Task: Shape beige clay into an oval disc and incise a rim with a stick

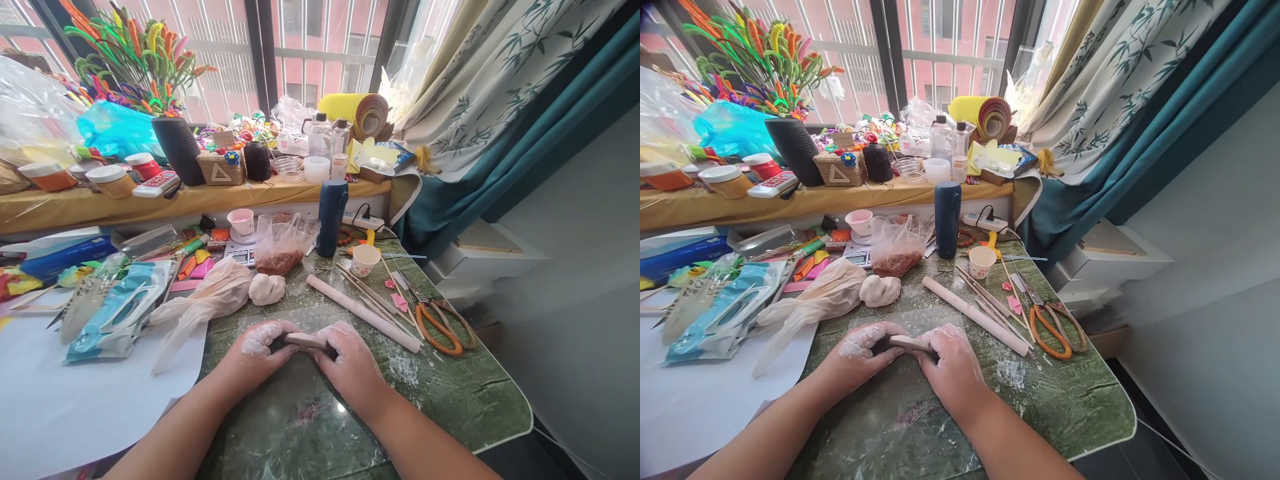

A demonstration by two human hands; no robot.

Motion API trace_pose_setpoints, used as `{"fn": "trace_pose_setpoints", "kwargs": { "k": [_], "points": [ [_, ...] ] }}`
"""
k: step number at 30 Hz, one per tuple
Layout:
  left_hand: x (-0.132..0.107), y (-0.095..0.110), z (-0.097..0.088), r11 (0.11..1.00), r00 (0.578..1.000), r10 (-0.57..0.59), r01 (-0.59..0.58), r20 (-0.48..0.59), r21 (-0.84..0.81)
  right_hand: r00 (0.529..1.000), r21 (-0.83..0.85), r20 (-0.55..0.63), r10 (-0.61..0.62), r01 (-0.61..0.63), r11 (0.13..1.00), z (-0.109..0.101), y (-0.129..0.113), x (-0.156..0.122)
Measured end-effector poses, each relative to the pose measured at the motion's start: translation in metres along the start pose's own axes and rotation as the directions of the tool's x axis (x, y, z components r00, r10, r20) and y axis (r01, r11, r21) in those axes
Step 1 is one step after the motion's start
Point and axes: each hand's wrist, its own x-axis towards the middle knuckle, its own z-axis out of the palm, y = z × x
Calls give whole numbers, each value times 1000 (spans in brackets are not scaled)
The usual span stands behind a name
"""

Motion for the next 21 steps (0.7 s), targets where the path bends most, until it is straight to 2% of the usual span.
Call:
{"fn": "trace_pose_setpoints", "kwargs": {
  "k": [6, 10, 13, 17, 21],
  "points": [
    [1, -4, 0, 1000, 1000, -2, 2, -17, 16, 1000, 3, 2, -19, 19, 1000, 0, 1, 0],
    [2, -2, -1, 999, 999, -31, 29, -35, -43, 999, 17, 3, -35, 35, 999, -2, -2, 0],
    [2, -2, -3, 996, 998, -34, 30, -46, -83, 1000, 40, 11, -16, 16, 999, -3, -4, 1],
    [2, -3, -3, 993, 995, -70, 64, -65, -95, 996, 28, 79, 29, -31, 999, -1, -4, 3],
    [0, -4, -3, 992, 996, -58, 50, -64, -117, 995, 8, 75, 69, -70, 998, 0, -3, 4]
  ]
}}
